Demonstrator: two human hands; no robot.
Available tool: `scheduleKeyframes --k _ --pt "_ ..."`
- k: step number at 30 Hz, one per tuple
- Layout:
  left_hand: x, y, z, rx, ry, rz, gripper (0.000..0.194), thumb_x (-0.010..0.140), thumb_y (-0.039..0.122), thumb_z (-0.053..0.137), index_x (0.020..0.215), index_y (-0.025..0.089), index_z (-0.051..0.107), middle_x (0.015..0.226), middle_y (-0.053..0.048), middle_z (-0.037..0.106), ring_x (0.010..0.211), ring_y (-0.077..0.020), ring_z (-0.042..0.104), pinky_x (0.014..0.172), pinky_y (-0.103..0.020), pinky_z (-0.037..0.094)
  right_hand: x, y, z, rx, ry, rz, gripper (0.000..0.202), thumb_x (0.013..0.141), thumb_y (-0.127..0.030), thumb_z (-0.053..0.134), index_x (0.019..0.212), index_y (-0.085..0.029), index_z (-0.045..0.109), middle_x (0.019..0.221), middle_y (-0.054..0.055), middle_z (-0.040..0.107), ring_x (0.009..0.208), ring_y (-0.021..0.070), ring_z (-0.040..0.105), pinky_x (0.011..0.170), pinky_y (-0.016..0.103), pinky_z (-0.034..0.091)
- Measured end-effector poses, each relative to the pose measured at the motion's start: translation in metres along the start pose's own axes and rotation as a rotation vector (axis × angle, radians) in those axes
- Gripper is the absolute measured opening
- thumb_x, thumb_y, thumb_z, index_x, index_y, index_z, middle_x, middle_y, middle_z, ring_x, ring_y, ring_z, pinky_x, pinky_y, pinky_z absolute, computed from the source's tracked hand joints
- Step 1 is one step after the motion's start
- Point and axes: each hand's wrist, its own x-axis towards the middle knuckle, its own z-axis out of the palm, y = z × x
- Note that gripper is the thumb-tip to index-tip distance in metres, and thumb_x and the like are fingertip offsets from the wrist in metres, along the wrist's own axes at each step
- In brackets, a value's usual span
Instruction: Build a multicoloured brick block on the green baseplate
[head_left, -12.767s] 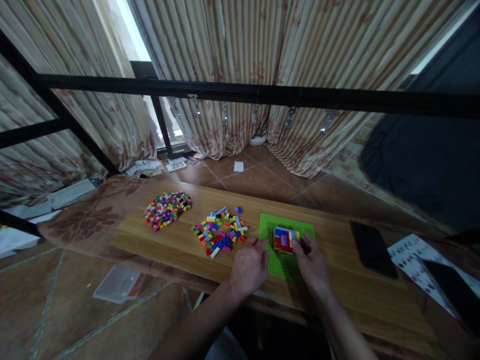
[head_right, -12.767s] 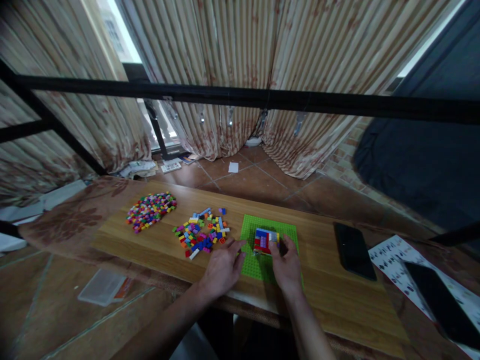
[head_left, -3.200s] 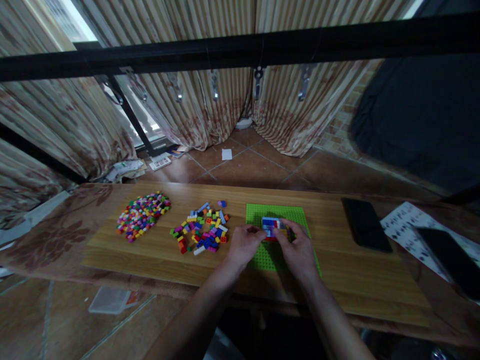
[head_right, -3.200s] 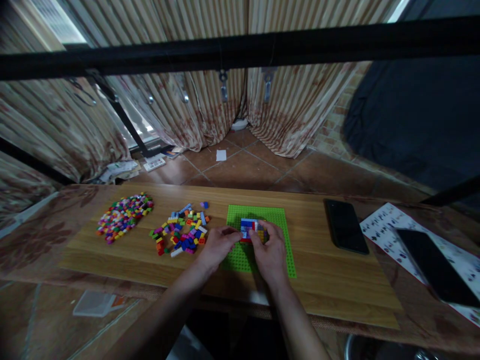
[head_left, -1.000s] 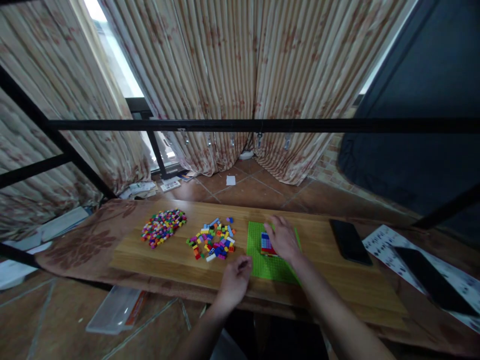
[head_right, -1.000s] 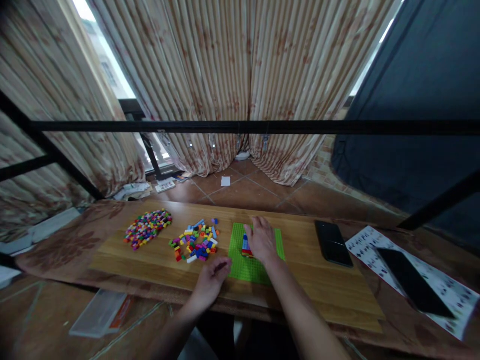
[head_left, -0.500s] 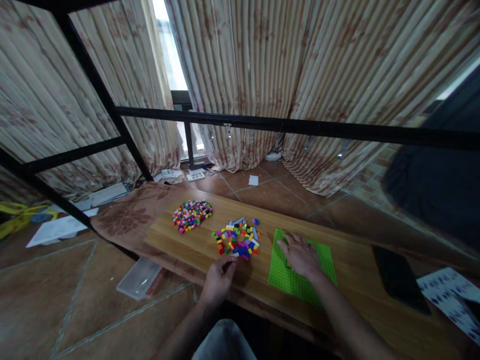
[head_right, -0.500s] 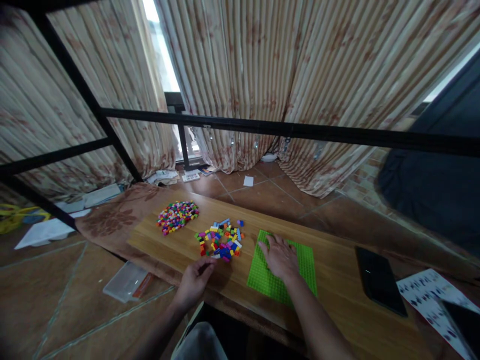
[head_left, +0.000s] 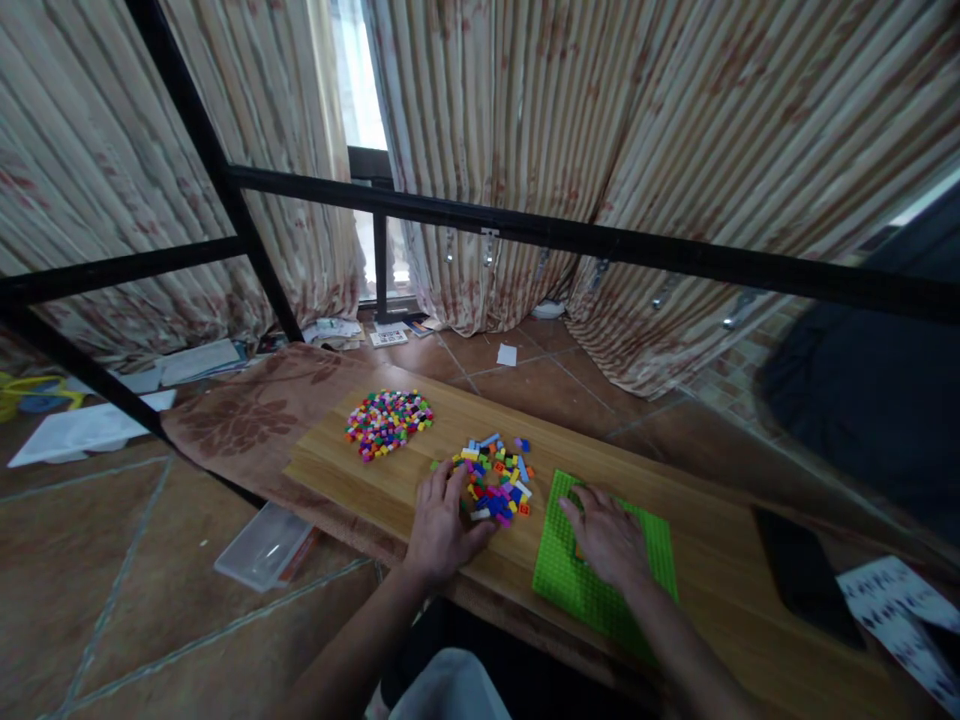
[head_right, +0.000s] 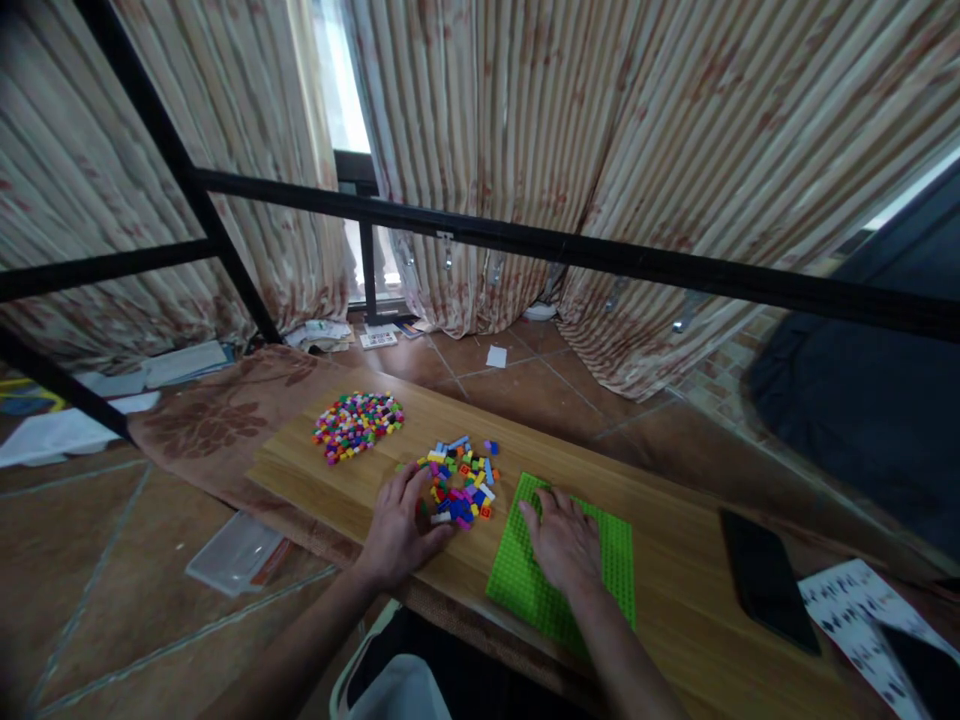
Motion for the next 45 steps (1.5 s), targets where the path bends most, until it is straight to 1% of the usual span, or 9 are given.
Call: scheduleKeyframes --k 8,13,19,24,31,36,38,42,45 --pt "0.005 -0.012 0.007 0.038 -0.071 0.054 0.085 0.073 0.050 0.070 0.144 0.019 0.034 0.148 -0.018 0.033 0.138 -0.0387 0.030 0.109 -0.057 0.031 -0.002 -0.004 0.006 0.138 0.080 -0.034 0.055 0.095 -0.051 0.027 0.132 -0.017 0.051 0.131 0.014 0.057 0.123 0.0287 0.050 0.102 0.046 0.036" --pt "0.011 -0.016 0.007 0.024 -0.102 0.063 0.073 0.080 0.045 0.064 0.142 0.018 0.037 0.147 -0.017 0.037 0.139 -0.0356 0.031 0.111 -0.054 0.032 0.037 -0.050 -0.018 0.268 0.206 -0.268 0.041 0.094 -0.035 0.036 0.128 -0.021 0.055 0.130 0.009 0.057 0.121 0.0236 0.050 0.105 0.038 0.035" --pt "0.010 -0.018 0.009 0.005 -0.097 0.081 0.072 0.079 0.045 0.065 0.140 0.016 0.040 0.146 -0.017 0.038 0.138 -0.0349 0.031 0.111 -0.055 0.032 0.100 -0.122 -0.032 0.189 -0.007 -0.402 0.035 0.081 -0.012 0.051 0.111 -0.019 0.068 0.116 0.008 0.064 0.114 0.0199 0.054 0.103 0.029 0.034" --pt "0.008 -0.018 0.010 -0.045 -0.064 0.076 0.074 0.076 0.045 0.067 0.140 0.019 0.041 0.144 -0.017 0.041 0.137 -0.0368 0.033 0.109 -0.059 0.034 0.116 -0.137 -0.019 0.184 -0.077 -0.382 0.031 0.072 -0.003 0.054 0.092 -0.019 0.072 0.105 0.008 0.066 0.105 0.0195 0.057 0.095 0.028 0.038" --pt "0.009 -0.015 0.006 -0.080 -0.077 0.071 0.072 0.077 0.045 0.066 0.139 0.017 0.043 0.143 -0.017 0.043 0.136 -0.0364 0.035 0.110 -0.059 0.034 0.105 -0.126 -0.024 0.434 -0.039 -0.328 0.015 0.077 -0.013 0.056 0.082 -0.019 0.069 0.094 0.006 0.067 0.097 0.0192 0.059 0.091 0.031 0.040" --pt "0.010 -0.015 0.004 -0.083 -0.051 0.079 0.065 0.079 0.046 0.063 0.136 0.019 0.047 0.142 -0.015 0.045 0.135 -0.0347 0.038 0.109 -0.056 0.035 0.066 -0.095 -0.039 0.745 -0.023 -0.275 0.022 0.086 -0.033 0.051 0.091 -0.019 0.066 0.085 0.004 0.069 0.078 0.0165 0.063 0.072 0.029 0.049" --pt "0.011 -0.015 0.002 -0.075 -0.055 0.092 0.060 0.082 0.045 0.061 0.134 0.019 0.047 0.142 -0.014 0.045 0.134 -0.0323 0.039 0.109 -0.053 0.037 0.042 -0.079 -0.045 0.943 -0.063 -0.227 0.032 0.087 -0.043 0.049 0.099 -0.019 0.065 0.083 0.003 0.069 0.070 0.0151 0.063 0.062 0.027 0.049" --pt "0.013 -0.015 0.000 -0.039 -0.047 0.108 0.053 0.084 0.043 0.059 0.132 0.021 0.049 0.139 -0.012 0.048 0.130 -0.0299 0.044 0.107 -0.049 0.040 -0.005 -0.044 -0.055 1.684 -0.223 0.030 0.036 0.069 -0.046 0.075 0.095 -0.021 0.067 0.082 0.002 0.069 0.063 0.0123 0.062 0.055 0.023 0.046" --pt "0.016 -0.015 -0.001 -0.003 -0.036 0.114 0.052 0.084 0.042 0.059 0.131 0.022 0.050 0.137 -0.012 0.049 0.128 -0.0298 0.046 0.107 -0.050 0.040 -0.033 -0.006 -0.055 1.845 -0.149 0.110 0.036 0.065 -0.042 0.080 0.092 -0.022 0.070 0.081 0.002 0.069 0.061 0.0120 0.062 0.057 0.024 0.049"
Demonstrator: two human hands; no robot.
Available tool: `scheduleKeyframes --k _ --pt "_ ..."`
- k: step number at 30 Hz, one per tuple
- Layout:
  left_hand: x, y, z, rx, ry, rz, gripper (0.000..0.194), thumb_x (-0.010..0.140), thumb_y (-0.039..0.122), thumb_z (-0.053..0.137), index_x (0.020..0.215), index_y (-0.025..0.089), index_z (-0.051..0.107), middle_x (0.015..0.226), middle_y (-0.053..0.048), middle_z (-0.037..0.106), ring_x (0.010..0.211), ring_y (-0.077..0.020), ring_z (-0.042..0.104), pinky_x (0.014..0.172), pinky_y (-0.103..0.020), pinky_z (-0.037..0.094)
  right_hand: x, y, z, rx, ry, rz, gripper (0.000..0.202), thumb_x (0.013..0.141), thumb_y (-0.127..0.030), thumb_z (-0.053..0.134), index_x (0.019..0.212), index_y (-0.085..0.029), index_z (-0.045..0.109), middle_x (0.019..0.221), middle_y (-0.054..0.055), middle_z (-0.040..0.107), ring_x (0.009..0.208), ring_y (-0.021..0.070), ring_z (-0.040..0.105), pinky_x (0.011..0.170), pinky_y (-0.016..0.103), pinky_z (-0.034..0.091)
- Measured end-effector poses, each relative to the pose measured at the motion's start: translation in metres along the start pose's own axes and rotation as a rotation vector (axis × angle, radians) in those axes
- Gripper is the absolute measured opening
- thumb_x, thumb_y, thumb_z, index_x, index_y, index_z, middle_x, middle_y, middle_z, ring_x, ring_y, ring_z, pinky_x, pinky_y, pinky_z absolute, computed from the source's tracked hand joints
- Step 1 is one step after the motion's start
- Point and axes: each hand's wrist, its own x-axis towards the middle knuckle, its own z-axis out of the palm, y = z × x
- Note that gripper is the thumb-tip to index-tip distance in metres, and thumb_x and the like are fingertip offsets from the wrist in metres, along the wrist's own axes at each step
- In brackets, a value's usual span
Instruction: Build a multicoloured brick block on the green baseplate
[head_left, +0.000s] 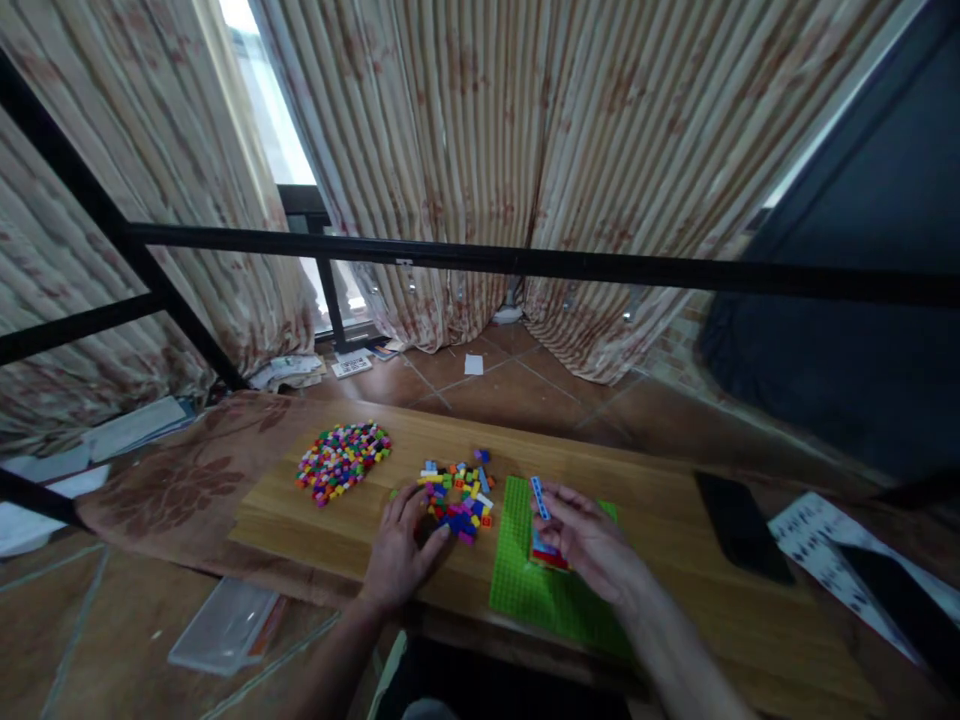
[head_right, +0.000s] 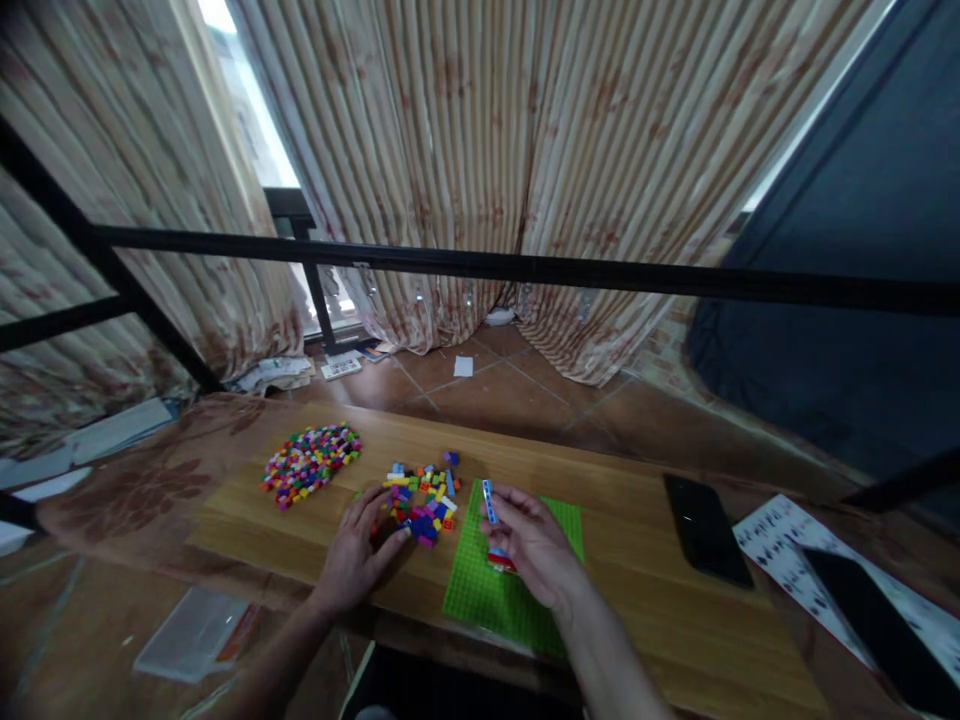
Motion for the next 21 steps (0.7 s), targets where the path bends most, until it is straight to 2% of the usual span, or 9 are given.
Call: scheduleKeyframes --k 6,9,11,15,18,21 --pt "0.001 0.004 -0.002 0.017 -0.062 -0.016 0.050 0.086 0.046 0.055 0.130 0.023 0.051 0.139 -0.012 0.046 0.129 -0.0298 0.045 0.107 -0.050 0.039 -0.031 -0.002 -0.100 -0.120 0.241 -0.131 0.040 0.064 -0.043 0.080 0.099 -0.025 0.071 0.089 0.004 0.071 0.075 0.0179 0.066 0.070 0.033 0.056" --pt "0.000 0.004 -0.001 0.032 -0.044 -0.063 0.052 0.086 0.049 0.053 0.131 0.023 0.049 0.141 -0.013 0.043 0.132 -0.0307 0.042 0.109 -0.052 0.037 -0.036 0.003 -0.129 -0.187 0.311 -0.147 0.042 0.061 -0.044 0.081 0.096 -0.024 0.071 0.089 0.004 0.071 0.078 0.0193 0.066 0.075 0.036 0.056" --pt "0.003 0.001 0.000 0.055 0.007 -0.118 0.053 0.087 0.050 0.050 0.131 0.022 0.049 0.144 -0.013 0.040 0.134 -0.0311 0.039 0.110 -0.053 0.035 -0.036 0.007 -0.136 -0.247 0.309 -0.141 0.043 0.061 -0.045 0.080 0.097 -0.024 0.071 0.090 0.005 0.072 0.081 0.0203 0.066 0.076 0.036 0.055" --pt "0.020 -0.006 0.008 0.098 0.100 -0.244 0.051 0.090 0.050 0.044 0.128 0.016 0.050 0.141 -0.017 0.041 0.133 -0.0312 0.039 0.110 -0.053 0.034 -0.035 0.013 -0.133 -0.411 0.287 -0.165 0.038 0.067 -0.045 0.075 0.096 -0.022 0.071 0.091 0.005 0.072 0.084 0.0213 0.066 0.080 0.037 0.052" --pt "0.038 -0.006 0.018 0.112 0.095 -0.332 0.048 0.091 0.049 0.043 0.125 0.016 0.051 0.137 -0.017 0.046 0.131 -0.0315 0.042 0.109 -0.055 0.033 -0.035 0.016 -0.129 -0.480 0.268 -0.189 0.034 0.070 -0.043 0.072 0.095 -0.021 0.071 0.091 0.006 0.073 0.085 0.0216 0.067 0.080 0.037 0.052" --pt "0.049 0.000 0.026 0.123 0.032 -0.328 0.046 0.092 0.047 0.040 0.124 0.015 0.051 0.133 -0.016 0.051 0.129 -0.0296 0.044 0.110 -0.052 0.033 -0.037 0.017 -0.125 -0.529 0.298 -0.195 0.033 0.072 -0.043 0.070 0.095 -0.020 0.071 0.091 0.007 0.074 0.084 0.0222 0.067 0.081 0.037 0.052"
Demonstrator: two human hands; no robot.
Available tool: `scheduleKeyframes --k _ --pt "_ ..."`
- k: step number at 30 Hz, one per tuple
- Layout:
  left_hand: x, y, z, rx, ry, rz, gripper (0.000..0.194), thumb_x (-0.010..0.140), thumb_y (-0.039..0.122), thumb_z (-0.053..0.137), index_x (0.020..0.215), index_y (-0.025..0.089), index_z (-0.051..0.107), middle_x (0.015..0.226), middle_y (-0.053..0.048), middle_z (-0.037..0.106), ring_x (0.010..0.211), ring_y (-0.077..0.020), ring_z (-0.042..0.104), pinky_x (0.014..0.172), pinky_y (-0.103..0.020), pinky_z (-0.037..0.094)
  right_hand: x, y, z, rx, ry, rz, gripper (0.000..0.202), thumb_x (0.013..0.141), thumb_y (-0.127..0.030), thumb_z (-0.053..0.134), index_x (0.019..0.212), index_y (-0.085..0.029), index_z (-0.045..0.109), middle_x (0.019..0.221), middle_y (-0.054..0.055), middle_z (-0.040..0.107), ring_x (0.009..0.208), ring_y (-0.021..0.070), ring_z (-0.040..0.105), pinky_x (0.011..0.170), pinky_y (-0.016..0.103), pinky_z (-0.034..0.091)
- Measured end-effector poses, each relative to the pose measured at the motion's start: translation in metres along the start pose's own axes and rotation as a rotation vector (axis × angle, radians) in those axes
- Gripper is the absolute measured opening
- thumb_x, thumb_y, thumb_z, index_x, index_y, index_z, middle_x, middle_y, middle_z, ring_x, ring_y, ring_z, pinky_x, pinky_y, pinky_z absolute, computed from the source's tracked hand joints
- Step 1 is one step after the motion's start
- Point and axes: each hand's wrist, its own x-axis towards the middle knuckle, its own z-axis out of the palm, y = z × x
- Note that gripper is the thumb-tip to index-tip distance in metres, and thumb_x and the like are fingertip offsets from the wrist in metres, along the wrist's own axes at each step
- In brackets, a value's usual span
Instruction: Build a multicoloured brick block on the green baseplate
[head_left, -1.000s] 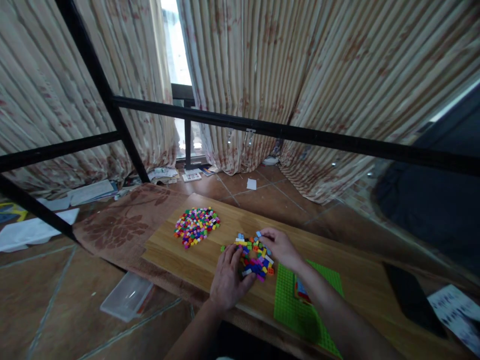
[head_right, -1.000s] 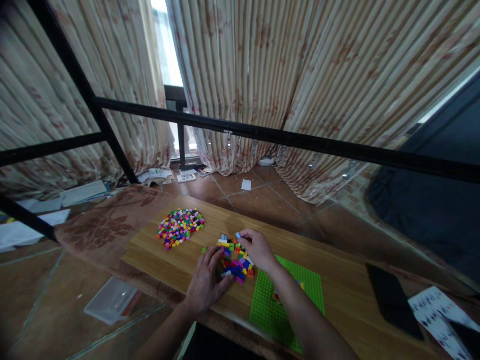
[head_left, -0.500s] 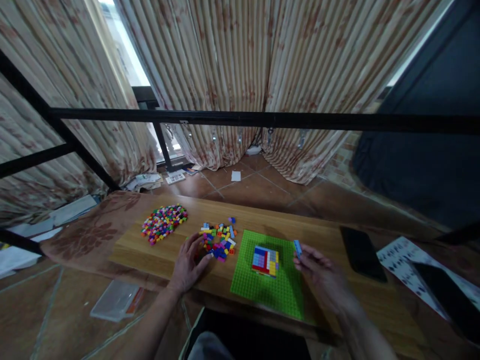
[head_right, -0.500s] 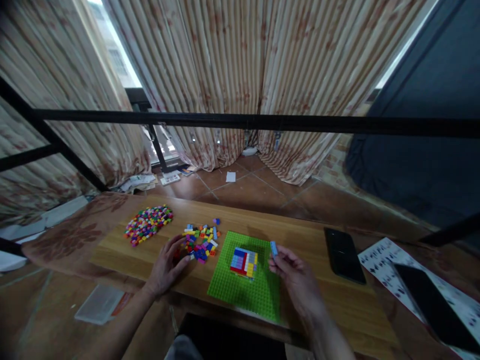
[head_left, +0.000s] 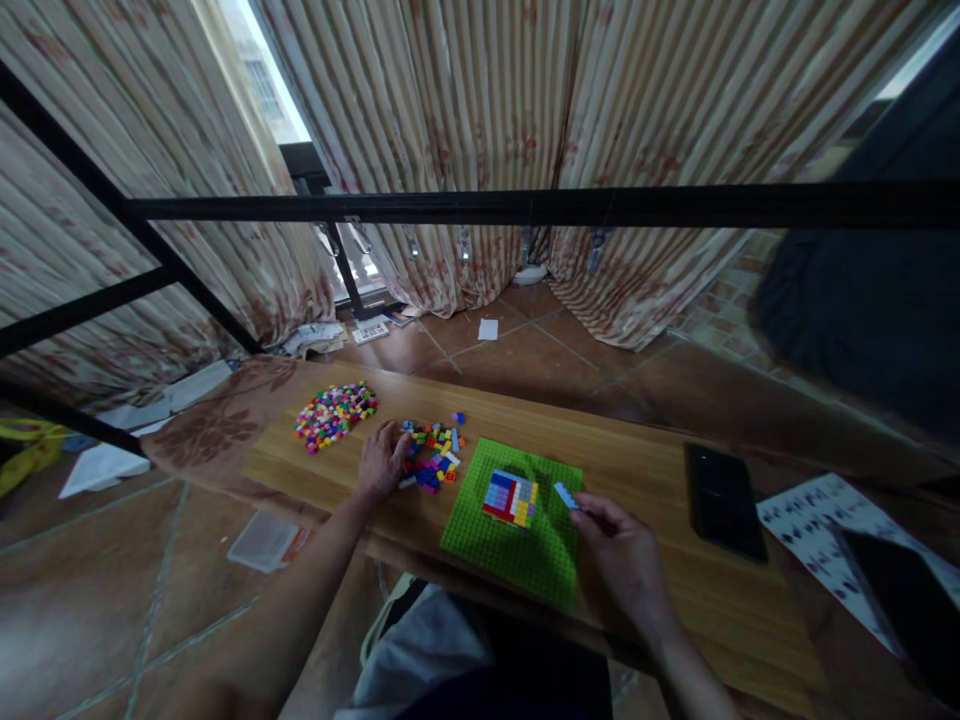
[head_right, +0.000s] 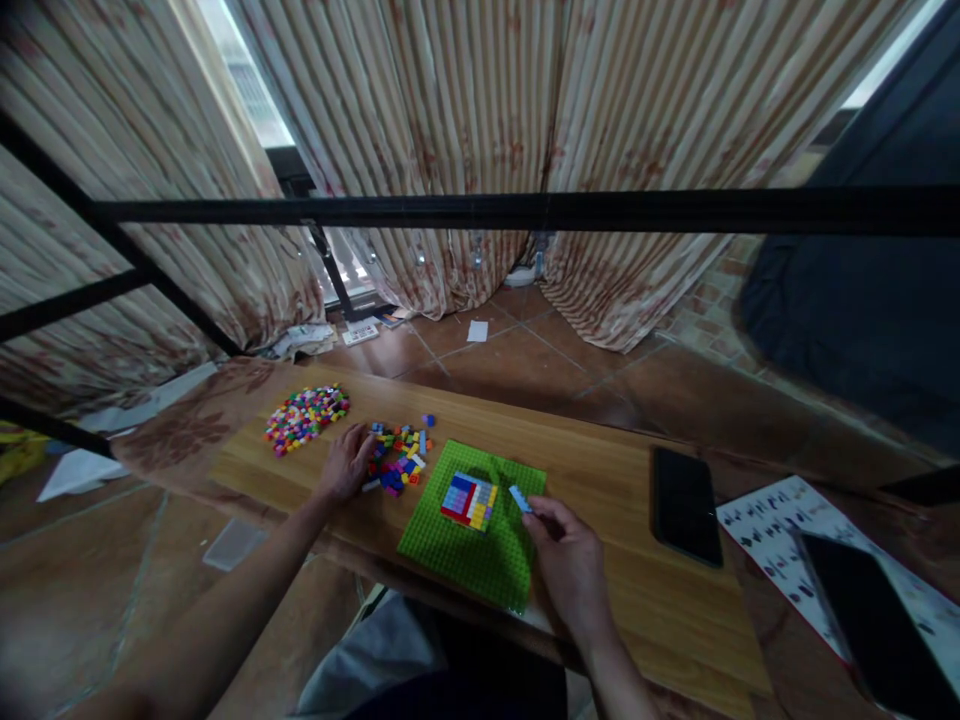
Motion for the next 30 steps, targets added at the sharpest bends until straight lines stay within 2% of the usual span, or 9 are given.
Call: scheduleKeyframes --k 4,6,10,12,14,16,18,23,30 --pt "-0.003 0.006 0.001 0.007 -0.039 0.089 0.041 0.093 0.043 0.039 0.123 0.018 0.053 0.130 -0.014 0.055 0.127 -0.0270 0.046 0.108 -0.049 0.036 -0.007 0.001 0.008 -0.040 0.036 -0.013 0.037 0.073 -0.045 0.068 0.099 -0.019 0.070 0.093 0.008 0.074 0.086 0.0237 0.068 0.083 0.039 0.050" --pt "-0.008 0.009 -0.003 0.025 0.001 0.121 0.039 0.093 0.042 0.041 0.122 0.019 0.054 0.129 -0.013 0.055 0.126 -0.0278 0.047 0.106 -0.050 0.036 -0.011 0.005 0.014 -0.055 0.070 -0.026 0.040 0.072 -0.047 0.067 0.100 -0.019 0.069 0.090 0.008 0.074 0.083 0.0239 0.068 0.080 0.039 0.051" --pt "-0.029 0.039 -0.010 0.009 0.103 0.229 0.046 0.090 0.044 0.050 0.129 0.019 0.050 0.136 -0.016 0.051 0.131 -0.0314 0.041 0.108 -0.054 0.031 -0.017 0.019 0.025 -0.039 0.167 -0.039 0.044 0.073 -0.050 0.066 0.102 -0.017 0.069 0.085 0.008 0.074 0.077 0.0231 0.067 0.073 0.037 0.051" --pt "-0.045 0.064 -0.009 -0.115 -0.019 0.394 0.052 0.089 0.044 0.052 0.135 0.021 0.044 0.142 -0.014 0.045 0.133 -0.0293 0.040 0.109 -0.050 0.033 -0.019 0.026 0.030 -0.004 0.197 -0.046 0.045 0.074 -0.051 0.065 0.104 -0.017 0.068 0.087 0.009 0.074 0.079 0.0230 0.067 0.072 0.036 0.050" --pt "-0.061 0.091 -0.004 -0.184 -0.212 0.552 0.068 0.081 0.046 0.063 0.140 0.022 0.039 0.147 -0.014 0.039 0.136 -0.0300 0.036 0.112 -0.049 0.031 -0.022 0.030 0.036 0.028 0.216 -0.058 0.046 0.075 -0.051 0.064 0.105 -0.016 0.067 0.090 0.010 0.074 0.082 0.0231 0.067 0.073 0.035 0.051" --pt "-0.071 0.111 0.005 -0.209 -0.355 0.618 0.082 0.072 0.045 0.073 0.142 0.023 0.036 0.148 -0.013 0.038 0.137 -0.0309 0.035 0.112 -0.049 0.031 -0.025 0.032 0.041 0.047 0.225 -0.069 0.045 0.076 -0.050 0.065 0.105 -0.016 0.066 0.092 0.010 0.073 0.084 0.0232 0.067 0.075 0.036 0.051" --pt "-0.075 0.122 0.015 -0.232 -0.423 0.599 0.090 0.068 0.043 0.076 0.144 0.022 0.032 0.144 -0.013 0.042 0.134 -0.0314 0.039 0.111 -0.050 0.034 -0.028 0.032 0.045 0.053 0.235 -0.074 0.044 0.076 -0.049 0.065 0.105 -0.016 0.066 0.092 0.011 0.073 0.085 0.0233 0.067 0.077 0.036 0.051" --pt "-0.069 0.122 0.034 -0.267 -0.463 0.568 0.078 0.075 0.040 0.072 0.140 0.018 0.036 0.133 -0.014 0.052 0.126 -0.0301 0.047 0.106 -0.049 0.039 -0.034 0.028 0.049 0.075 0.277 -0.081 0.041 0.076 -0.047 0.066 0.103 -0.016 0.067 0.095 0.010 0.073 0.085 0.0221 0.067 0.080 0.037 0.050" --pt "-0.071 0.118 0.044 -0.298 -0.383 0.583 0.070 0.075 0.040 0.072 0.135 0.019 0.042 0.127 -0.011 0.056 0.118 -0.0290 0.050 0.103 -0.048 0.041 -0.036 0.023 0.057 0.078 0.291 -0.069 0.038 0.075 -0.045 0.067 0.101 -0.017 0.067 0.097 0.009 0.073 0.086 0.0214 0.067 0.081 0.037 0.051"
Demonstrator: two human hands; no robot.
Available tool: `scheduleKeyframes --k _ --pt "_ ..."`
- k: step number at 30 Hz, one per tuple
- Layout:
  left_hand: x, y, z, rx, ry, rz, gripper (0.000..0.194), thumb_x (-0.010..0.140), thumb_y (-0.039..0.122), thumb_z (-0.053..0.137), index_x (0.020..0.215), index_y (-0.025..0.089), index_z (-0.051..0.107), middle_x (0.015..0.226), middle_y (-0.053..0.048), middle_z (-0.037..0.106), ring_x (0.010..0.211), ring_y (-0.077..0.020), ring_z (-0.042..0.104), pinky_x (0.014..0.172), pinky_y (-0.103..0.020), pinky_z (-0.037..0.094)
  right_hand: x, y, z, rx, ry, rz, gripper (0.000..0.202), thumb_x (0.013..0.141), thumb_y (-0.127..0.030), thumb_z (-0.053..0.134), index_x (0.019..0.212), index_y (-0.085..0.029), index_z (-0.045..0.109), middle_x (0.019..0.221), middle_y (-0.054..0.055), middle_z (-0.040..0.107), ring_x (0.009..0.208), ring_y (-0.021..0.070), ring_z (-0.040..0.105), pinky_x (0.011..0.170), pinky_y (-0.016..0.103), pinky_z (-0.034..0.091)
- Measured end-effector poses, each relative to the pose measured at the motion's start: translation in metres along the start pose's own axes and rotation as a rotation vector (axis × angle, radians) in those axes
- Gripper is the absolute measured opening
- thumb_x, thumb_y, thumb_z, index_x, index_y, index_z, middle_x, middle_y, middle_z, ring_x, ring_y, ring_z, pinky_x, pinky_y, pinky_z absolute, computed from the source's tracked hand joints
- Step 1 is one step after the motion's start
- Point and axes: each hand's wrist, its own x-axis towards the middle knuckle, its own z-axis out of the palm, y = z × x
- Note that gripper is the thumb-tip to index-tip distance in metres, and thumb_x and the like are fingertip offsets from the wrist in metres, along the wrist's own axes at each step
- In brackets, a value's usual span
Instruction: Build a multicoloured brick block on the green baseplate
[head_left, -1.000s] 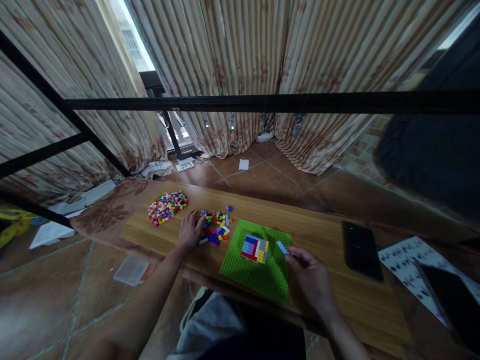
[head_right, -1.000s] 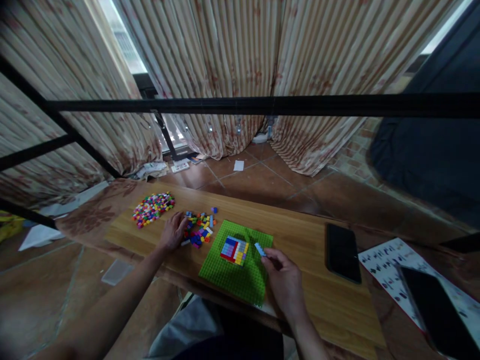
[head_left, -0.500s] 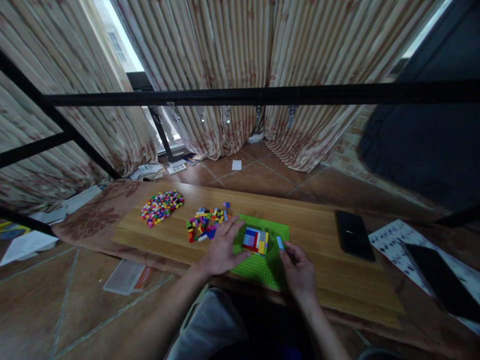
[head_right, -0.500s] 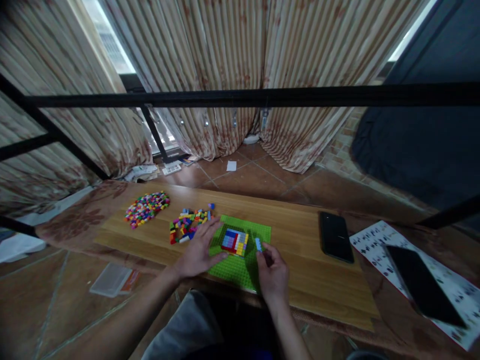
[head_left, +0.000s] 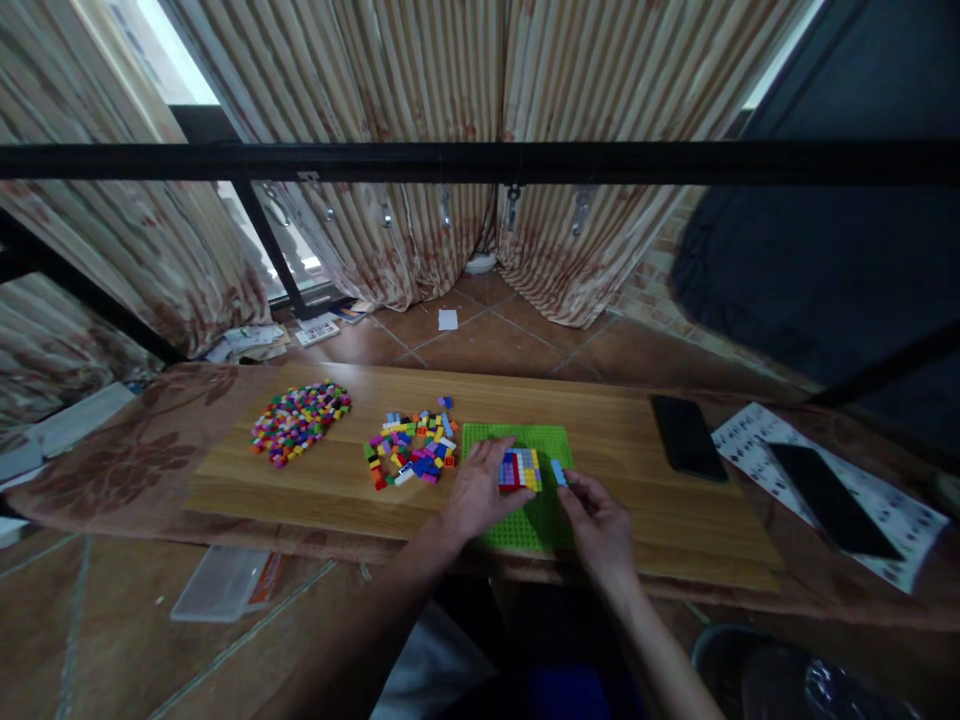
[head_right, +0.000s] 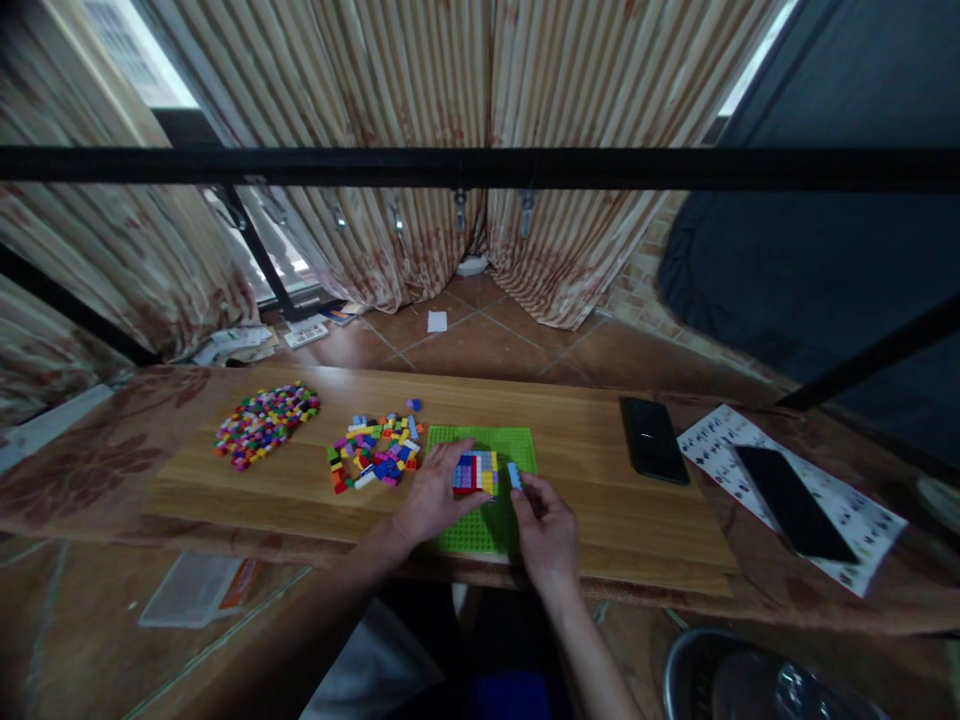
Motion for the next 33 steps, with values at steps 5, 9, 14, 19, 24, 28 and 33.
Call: scheduleKeyframes --k 5,9,14,19,24,28,33 --pt "-0.002 0.004 0.005 -0.044 0.049 -0.049 0.074 0.074 0.036 0.072 0.137 0.019 0.039 0.125 -0.011 0.056 0.114 -0.0282 0.051 0.102 -0.048 0.042 0.012 -0.004 0.002 -0.075 -0.036 -0.021 0.036 0.074 -0.046 0.067 0.096 -0.018 0.070 0.095 0.009 0.074 0.085 0.0230 0.067 0.083 0.040 0.051" --pt "-0.002 0.003 0.006 -0.115 0.049 -0.088 0.085 0.071 0.035 0.075 0.143 0.019 0.032 0.128 -0.012 0.054 0.117 -0.0281 0.050 0.102 -0.048 0.042 0.030 -0.010 -0.001 -0.187 -0.078 -0.087 0.033 0.077 -0.044 0.064 0.095 -0.018 0.070 0.095 0.009 0.073 0.088 0.0241 0.066 0.085 0.041 0.050" --pt "0.002 -0.003 0.004 -0.222 -0.011 -0.098 0.093 0.069 0.032 0.077 0.146 0.022 0.026 0.129 -0.011 0.053 0.120 -0.0280 0.050 0.104 -0.048 0.041 0.041 -0.019 -0.001 -0.306 -0.157 -0.194 0.029 0.082 -0.040 0.057 0.097 -0.019 0.070 0.097 0.008 0.071 0.088 0.0227 0.064 0.084 0.038 0.048" --pt "0.003 -0.010 -0.002 -0.335 -0.067 -0.070 0.102 0.069 0.031 0.078 0.150 0.024 0.015 0.137 -0.013 0.050 0.128 -0.0281 0.047 0.109 -0.048 0.037 0.048 -0.031 0.006 -0.423 -0.211 -0.290 0.025 0.085 -0.032 0.051 0.096 -0.020 0.070 0.095 0.007 0.069 0.085 0.0209 0.063 0.081 0.035 0.048" --pt "-0.004 -0.018 -0.010 -0.361 -0.018 -0.080 0.096 0.074 0.039 0.073 0.150 0.019 0.018 0.148 -0.017 0.039 0.137 -0.0299 0.038 0.113 -0.048 0.033 0.058 -0.040 0.014 -0.460 -0.259 -0.350 0.025 0.086 -0.027 0.049 0.095 -0.022 0.070 0.095 0.005 0.069 0.086 0.0193 0.064 0.083 0.034 0.048" --pt "0.000 -0.021 -0.013 -0.367 0.045 -0.126 0.066 0.086 0.033 0.059 0.144 0.018 0.033 0.140 -0.014 0.050 0.130 -0.0241 0.047 0.111 -0.045 0.037 0.063 -0.038 0.016 -0.475 -0.324 -0.407 0.025 0.086 -0.025 0.048 0.094 -0.024 0.072 0.096 0.005 0.069 0.090 0.0195 0.064 0.084 0.034 0.048" --pt "0.021 -0.015 -0.014 -0.324 0.014 -0.175 0.032 0.091 0.027 0.047 0.118 0.020 0.061 0.116 -0.006 0.068 0.109 -0.0195 0.062 0.100 -0.037 0.047 0.067 -0.033 0.016 -0.496 -0.371 -0.436 0.027 0.085 -0.021 0.049 0.094 -0.025 0.073 0.093 0.004 0.069 0.088 0.0200 0.063 0.085 0.035 0.047"
